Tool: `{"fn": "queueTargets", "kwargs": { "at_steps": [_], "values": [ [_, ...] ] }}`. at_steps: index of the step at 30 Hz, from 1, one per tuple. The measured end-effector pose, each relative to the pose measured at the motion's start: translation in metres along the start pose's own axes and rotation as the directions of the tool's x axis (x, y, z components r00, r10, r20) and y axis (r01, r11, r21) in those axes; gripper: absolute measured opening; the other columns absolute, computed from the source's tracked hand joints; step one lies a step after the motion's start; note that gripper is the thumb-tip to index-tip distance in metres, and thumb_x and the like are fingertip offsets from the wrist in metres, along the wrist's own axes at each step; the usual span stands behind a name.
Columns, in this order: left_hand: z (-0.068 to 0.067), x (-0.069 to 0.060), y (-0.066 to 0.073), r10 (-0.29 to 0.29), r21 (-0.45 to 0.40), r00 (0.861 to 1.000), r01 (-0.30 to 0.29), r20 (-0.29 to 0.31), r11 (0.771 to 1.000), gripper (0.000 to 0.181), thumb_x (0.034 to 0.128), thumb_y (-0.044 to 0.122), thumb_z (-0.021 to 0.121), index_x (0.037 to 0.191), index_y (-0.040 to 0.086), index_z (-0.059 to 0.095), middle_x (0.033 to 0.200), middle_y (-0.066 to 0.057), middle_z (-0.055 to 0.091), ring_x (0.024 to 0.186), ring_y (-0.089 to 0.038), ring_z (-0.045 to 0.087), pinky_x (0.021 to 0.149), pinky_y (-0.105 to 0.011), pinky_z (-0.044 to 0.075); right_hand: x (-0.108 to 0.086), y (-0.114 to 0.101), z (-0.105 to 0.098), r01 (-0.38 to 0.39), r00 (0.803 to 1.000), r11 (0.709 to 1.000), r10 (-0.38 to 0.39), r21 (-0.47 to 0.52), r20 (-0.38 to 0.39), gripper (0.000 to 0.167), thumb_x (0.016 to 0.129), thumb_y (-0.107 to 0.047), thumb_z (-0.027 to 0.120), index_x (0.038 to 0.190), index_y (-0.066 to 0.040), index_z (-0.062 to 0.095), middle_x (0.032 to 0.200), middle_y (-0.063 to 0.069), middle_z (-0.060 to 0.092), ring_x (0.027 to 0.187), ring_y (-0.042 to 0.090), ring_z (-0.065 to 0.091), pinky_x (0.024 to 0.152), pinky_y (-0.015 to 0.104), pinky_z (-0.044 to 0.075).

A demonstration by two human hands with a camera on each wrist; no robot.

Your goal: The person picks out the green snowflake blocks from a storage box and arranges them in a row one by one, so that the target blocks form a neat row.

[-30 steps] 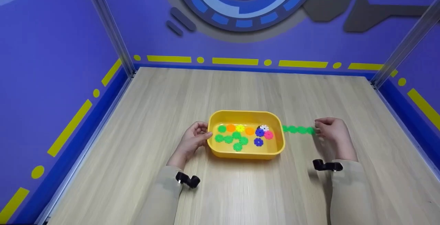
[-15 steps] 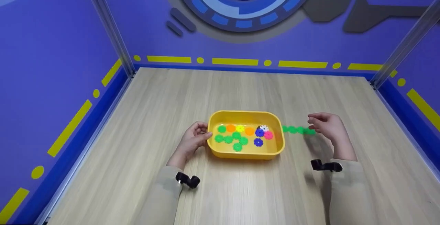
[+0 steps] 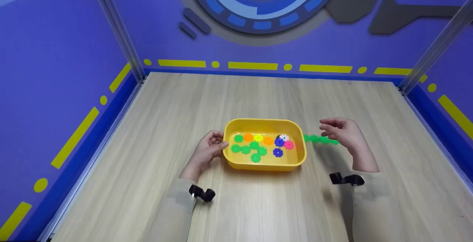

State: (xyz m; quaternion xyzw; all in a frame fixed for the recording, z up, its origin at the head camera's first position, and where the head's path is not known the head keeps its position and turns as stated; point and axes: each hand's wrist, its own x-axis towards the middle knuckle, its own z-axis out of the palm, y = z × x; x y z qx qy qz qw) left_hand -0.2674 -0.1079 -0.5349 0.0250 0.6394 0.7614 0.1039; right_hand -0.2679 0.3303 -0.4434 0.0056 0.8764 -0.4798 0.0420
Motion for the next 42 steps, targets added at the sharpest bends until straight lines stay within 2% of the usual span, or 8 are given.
{"fn": "queueTargets", "kwargs": {
  "at_steps": [8, 14, 23, 29, 35, 42],
  "values": [
    [0.001, 0.000, 0.001, 0.002, -0.012, 1.000, -0.002, 0.003, 1.000, 0.034, 0.0907, 0.003, 0.072, 0.120, 0.001, 0.055, 0.101, -0.002, 0.056, 0.081, -0.012, 0.056, 0.060, -0.022, 0.048, 0.000, -0.009, 0.012, 0.018, 0.999, 0.999, -0.019, 0.031, 0.027, 0.046, 0.101, -0.028, 0.065, 0.137, 0.001, 0.061, 0.125, 0.020, 0.069, 0.088, 0.002, 0.073, 0.080, 0.016, 0.057],
    [0.001, 0.000, 0.001, 0.004, -0.006, 1.000, -0.004, -0.004, 1.000, 0.034, 0.0908, 0.003, 0.072, 0.120, 0.001, 0.055, 0.100, -0.002, 0.057, 0.082, -0.012, 0.056, 0.060, -0.021, 0.048, 0.003, -0.018, 0.023, 0.020, 0.998, 1.000, -0.021, 0.017, 0.051, 0.045, 0.100, -0.028, 0.067, 0.136, 0.001, 0.062, 0.127, 0.022, 0.068, 0.089, 0.005, 0.073, 0.082, 0.020, 0.059],
    [0.001, 0.000, 0.001, 0.005, 0.002, 1.000, -0.005, 0.006, 1.000, 0.039, 0.0914, 0.003, 0.071, 0.125, -0.006, 0.052, 0.099, -0.002, 0.057, 0.083, -0.012, 0.057, 0.060, -0.022, 0.049, 0.006, -0.031, 0.047, 0.017, 0.996, 1.000, -0.016, -0.018, 0.084, 0.039, 0.099, -0.025, 0.068, 0.132, -0.003, 0.066, 0.122, 0.018, 0.071, 0.094, 0.020, 0.071, 0.086, 0.030, 0.061],
    [0.001, -0.001, 0.000, 0.006, -0.008, 1.000, -0.006, 0.007, 1.000, 0.037, 0.0915, 0.001, 0.070, 0.124, -0.004, 0.053, 0.099, -0.002, 0.057, 0.083, -0.012, 0.057, 0.060, -0.022, 0.049, 0.007, -0.038, 0.067, 0.046, 0.990, 0.998, -0.041, -0.035, 0.137, 0.036, 0.099, -0.022, 0.068, 0.129, -0.001, 0.067, 0.118, 0.018, 0.072, 0.101, 0.033, 0.068, 0.085, 0.030, 0.060],
    [0.001, -0.001, 0.001, 0.018, -0.013, 1.000, -0.018, 0.010, 1.000, 0.035, 0.0915, 0.002, 0.070, 0.122, -0.002, 0.054, 0.099, -0.002, 0.057, 0.084, -0.012, 0.057, 0.059, -0.021, 0.050, 0.013, -0.043, 0.087, 0.083, 0.981, 0.995, -0.071, -0.061, 0.183, 0.033, 0.096, -0.015, 0.071, 0.125, -0.002, 0.070, 0.113, 0.015, 0.073, 0.096, 0.025, 0.065, 0.084, 0.025, 0.056],
    [0.001, -0.001, 0.001, 0.009, -0.003, 1.000, -0.009, 0.007, 1.000, 0.037, 0.0913, 0.002, 0.071, 0.123, -0.002, 0.054, 0.100, -0.002, 0.058, 0.081, -0.012, 0.057, 0.060, -0.022, 0.050, 0.018, -0.048, 0.110, 0.122, 0.965, 0.990, -0.100, -0.075, 0.241, 0.029, 0.095, -0.009, 0.070, 0.122, 0.001, 0.070, 0.110, 0.015, 0.071, 0.092, 0.020, 0.066, 0.078, 0.024, 0.058]
  ]
}}
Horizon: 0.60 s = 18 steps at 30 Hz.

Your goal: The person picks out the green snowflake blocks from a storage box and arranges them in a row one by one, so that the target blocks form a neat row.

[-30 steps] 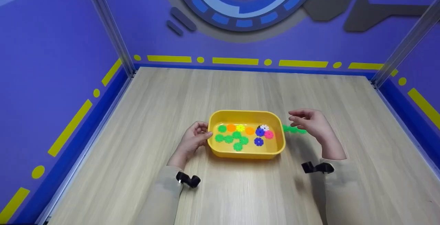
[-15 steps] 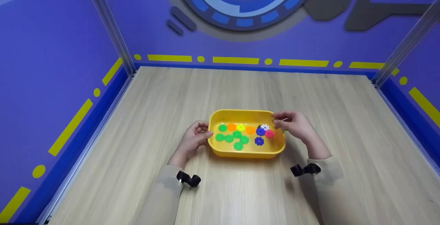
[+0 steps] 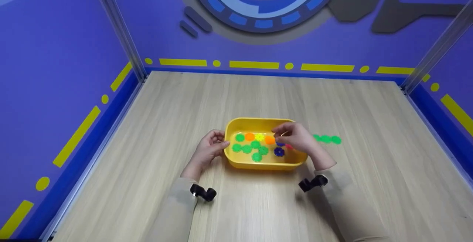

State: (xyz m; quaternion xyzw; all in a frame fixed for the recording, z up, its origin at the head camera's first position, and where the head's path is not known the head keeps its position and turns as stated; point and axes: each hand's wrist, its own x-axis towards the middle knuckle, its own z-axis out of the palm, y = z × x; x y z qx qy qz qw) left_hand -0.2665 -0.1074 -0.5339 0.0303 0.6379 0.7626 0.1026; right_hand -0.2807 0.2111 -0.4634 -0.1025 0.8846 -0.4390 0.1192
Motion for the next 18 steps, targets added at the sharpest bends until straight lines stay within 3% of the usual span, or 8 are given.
{"fn": "queueTargets", "kwargs": {
  "at_steps": [9, 18],
  "values": [
    [0.001, -0.001, 0.000, -0.010, -0.004, 1.000, 0.010, -0.006, 1.000, 0.037, 0.0915, 0.001, 0.070, 0.124, -0.003, 0.053, 0.100, -0.002, 0.057, 0.087, -0.013, 0.056, 0.060, -0.023, 0.049, 0.010, -0.006, 0.023, 0.087, 0.996, 0.988, -0.083, -0.128, 0.036, 0.024, 0.088, -0.006, 0.077, 0.112, -0.002, 0.075, 0.103, 0.013, 0.077, 0.089, 0.022, 0.069, 0.086, 0.037, 0.058],
    [0.000, -0.001, 0.000, -0.008, -0.007, 1.000, 0.008, -0.001, 1.000, 0.038, 0.0912, 0.002, 0.071, 0.124, -0.003, 0.053, 0.100, -0.003, 0.057, 0.087, -0.014, 0.056, 0.059, -0.022, 0.049, 0.013, -0.010, 0.039, 0.025, 0.997, 0.980, -0.011, -0.197, 0.072, 0.025, 0.089, -0.004, 0.077, 0.113, -0.005, 0.075, 0.105, 0.009, 0.075, 0.094, 0.021, 0.068, 0.089, 0.040, 0.060]
  ]
}}
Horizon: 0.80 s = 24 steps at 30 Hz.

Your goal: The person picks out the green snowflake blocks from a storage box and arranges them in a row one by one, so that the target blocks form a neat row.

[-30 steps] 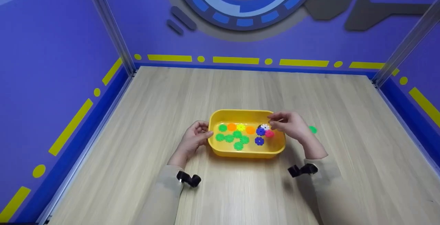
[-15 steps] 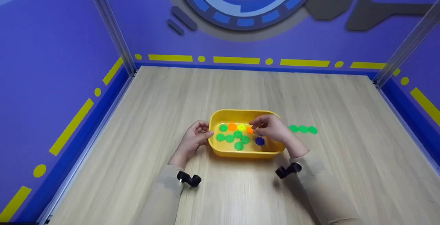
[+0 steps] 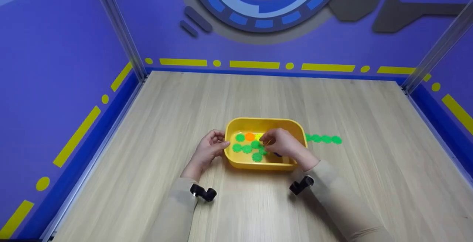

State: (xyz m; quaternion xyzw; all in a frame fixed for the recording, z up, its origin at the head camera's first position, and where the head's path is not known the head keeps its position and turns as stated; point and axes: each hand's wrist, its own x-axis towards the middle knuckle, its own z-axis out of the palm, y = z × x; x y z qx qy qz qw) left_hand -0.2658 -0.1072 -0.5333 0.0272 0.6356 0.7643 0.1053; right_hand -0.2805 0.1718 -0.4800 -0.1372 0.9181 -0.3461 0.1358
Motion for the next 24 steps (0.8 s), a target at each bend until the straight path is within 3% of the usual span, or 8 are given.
{"fn": "queueTargets", "kwargs": {
  "at_steps": [10, 17, 24],
  "values": [
    [0.000, 0.000, 0.000, -0.008, 0.000, 1.000, 0.008, -0.007, 1.000, 0.039, 0.0915, 0.003, 0.071, 0.125, -0.002, 0.053, 0.102, -0.003, 0.057, 0.090, -0.014, 0.056, 0.060, -0.022, 0.050, 0.004, -0.002, 0.013, 0.061, 0.998, 0.990, -0.063, -0.125, -0.016, 0.023, 0.082, -0.004, 0.083, 0.101, -0.009, 0.071, 0.092, 0.005, 0.069, 0.084, 0.018, 0.058, 0.083, 0.036, 0.053],
    [0.000, 0.000, -0.001, 0.002, -0.008, 1.000, -0.002, -0.005, 1.000, 0.037, 0.0910, 0.003, 0.071, 0.123, -0.002, 0.053, 0.100, -0.003, 0.057, 0.087, -0.014, 0.056, 0.060, -0.023, 0.050, 0.003, 0.001, 0.013, 0.115, 0.992, 0.977, -0.122, -0.178, -0.032, 0.025, 0.080, 0.001, 0.080, 0.101, -0.008, 0.070, 0.093, 0.006, 0.067, 0.085, 0.018, 0.060, 0.083, 0.038, 0.055],
    [0.000, 0.001, -0.001, -0.003, -0.005, 1.000, 0.003, -0.007, 1.000, 0.036, 0.0910, 0.002, 0.071, 0.122, -0.001, 0.053, 0.100, -0.003, 0.056, 0.085, -0.014, 0.056, 0.060, -0.023, 0.049, -0.002, 0.001, 0.011, 0.106, 0.989, 0.959, -0.128, -0.263, -0.069, 0.021, 0.079, -0.004, 0.083, 0.098, -0.008, 0.075, 0.092, 0.007, 0.064, 0.084, 0.020, 0.056, 0.083, 0.039, 0.052]
  ]
}}
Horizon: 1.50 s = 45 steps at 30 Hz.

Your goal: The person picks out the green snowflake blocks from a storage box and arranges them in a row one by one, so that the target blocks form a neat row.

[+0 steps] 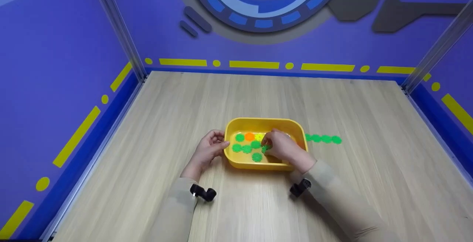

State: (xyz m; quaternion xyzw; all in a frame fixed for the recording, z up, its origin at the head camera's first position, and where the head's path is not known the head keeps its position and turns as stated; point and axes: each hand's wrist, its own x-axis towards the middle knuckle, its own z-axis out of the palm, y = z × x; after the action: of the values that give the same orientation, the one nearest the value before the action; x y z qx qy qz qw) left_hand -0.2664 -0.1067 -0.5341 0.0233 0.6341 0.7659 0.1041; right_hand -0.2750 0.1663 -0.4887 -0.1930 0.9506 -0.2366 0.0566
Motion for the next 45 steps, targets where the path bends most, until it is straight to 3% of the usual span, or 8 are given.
{"fn": "queueTargets", "kwargs": {
  "at_steps": [10, 19, 23, 27, 36, 45],
  "values": [
    [-0.001, 0.001, -0.001, 0.000, -0.007, 1.000, 0.000, -0.001, 1.000, 0.035, 0.0912, 0.001, 0.071, 0.122, -0.001, 0.053, 0.100, -0.003, 0.057, 0.087, -0.014, 0.056, 0.059, -0.022, 0.048, -0.008, 0.004, -0.010, 0.017, 1.000, 0.998, -0.017, 0.058, -0.001, 0.017, 0.083, -0.002, 0.082, 0.096, -0.012, 0.076, 0.087, 0.003, 0.072, 0.080, 0.017, 0.062, 0.077, 0.035, 0.055],
    [0.000, 0.001, 0.000, 0.003, 0.012, 1.000, -0.003, -0.004, 1.000, 0.035, 0.0914, 0.002, 0.071, 0.121, 0.000, 0.054, 0.100, -0.003, 0.057, 0.083, -0.012, 0.056, 0.060, -0.022, 0.049, -0.012, 0.010, -0.023, -0.090, 0.996, 0.972, 0.089, 0.216, 0.016, 0.013, 0.087, -0.004, 0.077, 0.099, -0.011, 0.077, 0.088, 0.005, 0.071, 0.077, 0.015, 0.063, 0.071, 0.027, 0.053],
    [-0.001, 0.001, 0.000, 0.000, 0.010, 1.000, 0.000, -0.003, 1.000, 0.035, 0.0913, 0.002, 0.071, 0.122, 0.000, 0.054, 0.100, -0.003, 0.057, 0.085, -0.013, 0.056, 0.060, -0.022, 0.049, -0.017, 0.015, -0.029, -0.050, 0.998, 0.962, 0.059, 0.268, -0.025, 0.014, 0.085, -0.002, 0.077, 0.098, -0.007, 0.076, 0.086, 0.007, 0.071, 0.077, 0.016, 0.065, 0.072, 0.029, 0.054],
    [-0.001, 0.001, -0.001, -0.004, 0.004, 1.000, 0.004, -0.002, 1.000, 0.036, 0.0914, 0.001, 0.071, 0.123, -0.002, 0.054, 0.101, -0.003, 0.057, 0.087, -0.014, 0.055, 0.060, -0.021, 0.048, -0.023, 0.020, -0.034, -0.036, 0.998, 0.944, 0.049, 0.328, -0.031, 0.015, 0.086, -0.003, 0.076, 0.101, -0.005, 0.076, 0.089, 0.008, 0.072, 0.082, 0.018, 0.066, 0.077, 0.032, 0.057],
    [0.000, -0.002, 0.001, 0.004, 0.005, 1.000, -0.004, -0.003, 1.000, 0.036, 0.0914, 0.002, 0.071, 0.123, -0.002, 0.054, 0.101, -0.003, 0.057, 0.087, -0.014, 0.055, 0.061, -0.023, 0.049, -0.027, 0.028, -0.040, -0.163, 0.986, 0.890, 0.162, 0.425, 0.038, 0.019, 0.092, -0.006, 0.074, 0.110, -0.003, 0.074, 0.096, 0.009, 0.067, 0.081, 0.016, 0.067, 0.074, 0.026, 0.059],
    [0.000, -0.001, 0.001, 0.013, 0.010, 1.000, -0.013, 0.003, 1.000, 0.037, 0.0910, 0.003, 0.071, 0.123, -0.003, 0.053, 0.100, -0.003, 0.057, 0.088, -0.015, 0.055, 0.061, -0.023, 0.049, -0.032, 0.034, -0.049, -0.207, 0.977, 0.848, 0.203, 0.487, 0.063, 0.022, 0.094, -0.009, 0.072, 0.115, -0.003, 0.073, 0.097, 0.010, 0.066, 0.084, 0.020, 0.074, 0.085, 0.042, 0.063]
  ]
}}
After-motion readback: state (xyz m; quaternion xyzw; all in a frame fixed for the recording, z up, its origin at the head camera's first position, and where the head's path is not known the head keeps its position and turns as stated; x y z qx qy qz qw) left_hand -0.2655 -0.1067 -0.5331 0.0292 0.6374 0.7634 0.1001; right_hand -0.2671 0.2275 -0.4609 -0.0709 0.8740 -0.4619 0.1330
